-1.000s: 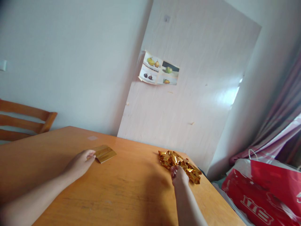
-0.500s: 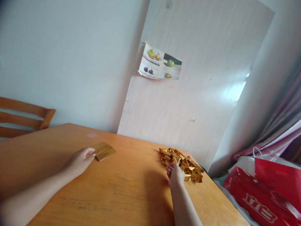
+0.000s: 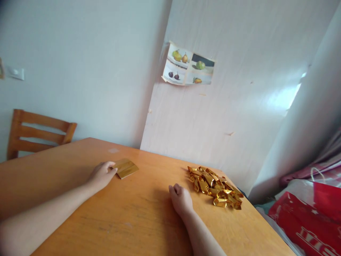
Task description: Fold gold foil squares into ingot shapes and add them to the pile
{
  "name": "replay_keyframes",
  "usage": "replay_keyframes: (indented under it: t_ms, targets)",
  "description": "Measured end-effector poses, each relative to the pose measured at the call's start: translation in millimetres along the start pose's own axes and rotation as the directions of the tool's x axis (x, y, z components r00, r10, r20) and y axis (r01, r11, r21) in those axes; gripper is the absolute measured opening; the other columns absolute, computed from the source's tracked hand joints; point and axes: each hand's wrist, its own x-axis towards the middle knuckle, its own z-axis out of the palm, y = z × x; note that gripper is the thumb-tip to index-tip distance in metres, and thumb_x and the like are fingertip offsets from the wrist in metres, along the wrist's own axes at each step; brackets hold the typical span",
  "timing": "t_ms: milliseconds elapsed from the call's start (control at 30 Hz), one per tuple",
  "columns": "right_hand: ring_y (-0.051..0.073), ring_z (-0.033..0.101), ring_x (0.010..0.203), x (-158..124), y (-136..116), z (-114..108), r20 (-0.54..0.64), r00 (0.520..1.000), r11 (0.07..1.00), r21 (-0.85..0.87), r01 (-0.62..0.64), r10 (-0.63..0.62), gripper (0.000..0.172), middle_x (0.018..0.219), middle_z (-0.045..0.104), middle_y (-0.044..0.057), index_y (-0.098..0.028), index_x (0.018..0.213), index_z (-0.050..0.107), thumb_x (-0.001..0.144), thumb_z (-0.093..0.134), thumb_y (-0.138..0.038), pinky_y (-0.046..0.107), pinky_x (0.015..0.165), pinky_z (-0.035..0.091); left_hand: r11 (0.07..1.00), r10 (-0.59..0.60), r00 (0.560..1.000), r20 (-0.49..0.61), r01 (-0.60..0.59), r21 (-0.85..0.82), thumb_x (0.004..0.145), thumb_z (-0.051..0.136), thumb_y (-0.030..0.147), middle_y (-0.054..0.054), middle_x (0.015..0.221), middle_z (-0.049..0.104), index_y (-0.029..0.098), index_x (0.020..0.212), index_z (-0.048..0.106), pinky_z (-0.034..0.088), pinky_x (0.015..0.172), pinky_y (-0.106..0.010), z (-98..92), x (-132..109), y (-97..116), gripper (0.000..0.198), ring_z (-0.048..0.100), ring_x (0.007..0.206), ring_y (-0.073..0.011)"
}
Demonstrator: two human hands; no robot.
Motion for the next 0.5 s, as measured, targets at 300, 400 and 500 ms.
replay_keyframes:
  t_ms: [300, 400, 500]
  targets:
    - [0.017, 0.046, 0.056, 0, 9, 0, 0.132, 0.985, 0.98, -0.149, 0.129, -0.11, 0.041, 0.051, 0.049, -0.002, -0.023, 0.057, 0.043, 0.089, 0.049, -0.047, 0.029, 0.056, 0.025, 0.997, -0.06, 0.998, -0.017, 0.061, 0.057, 0.086, 0.059, 0.044, -0.012, 0.114, 0.071, 0.021, 0.112, 0.07, 0.048, 0.088, -0.034, 3.5, 5, 5, 0.037, 0.065, 0.103, -0.027]
    - [0.017, 0.047, 0.056, 0, 8, 0, 0.154, 0.982, 0.976, -0.166, 0.137, -0.112, 0.039, 0.053, 0.052, -0.001, -0.023, 0.057, 0.045, 0.088, 0.053, -0.045, 0.029, 0.056, 0.024, 0.997, -0.03, 0.999, 0.041, 0.027, 0.073, 0.082, 0.062, 0.048, -0.009, 0.11, 0.072, 0.024, 0.103, 0.074, 0.048, 0.083, -0.034, -0.3, 1, 10, 0.034, 0.065, 0.101, -0.0275]
    - [0.017, 0.051, 0.059, -1, 5, -2, 0.166, 0.982, 0.976, -0.181, 0.124, -0.094, 0.035, 0.055, 0.056, -0.001, -0.023, 0.059, 0.049, 0.088, 0.054, -0.042, 0.028, 0.057, 0.026, 0.996, -0.021, 0.995, 0.097, 0.012, 0.091, 0.074, 0.068, 0.05, -0.007, 0.104, 0.073, 0.027, 0.092, 0.076, 0.047, 0.08, -0.034, -3.2, 0, 13, 0.03, 0.065, 0.098, -0.0282]
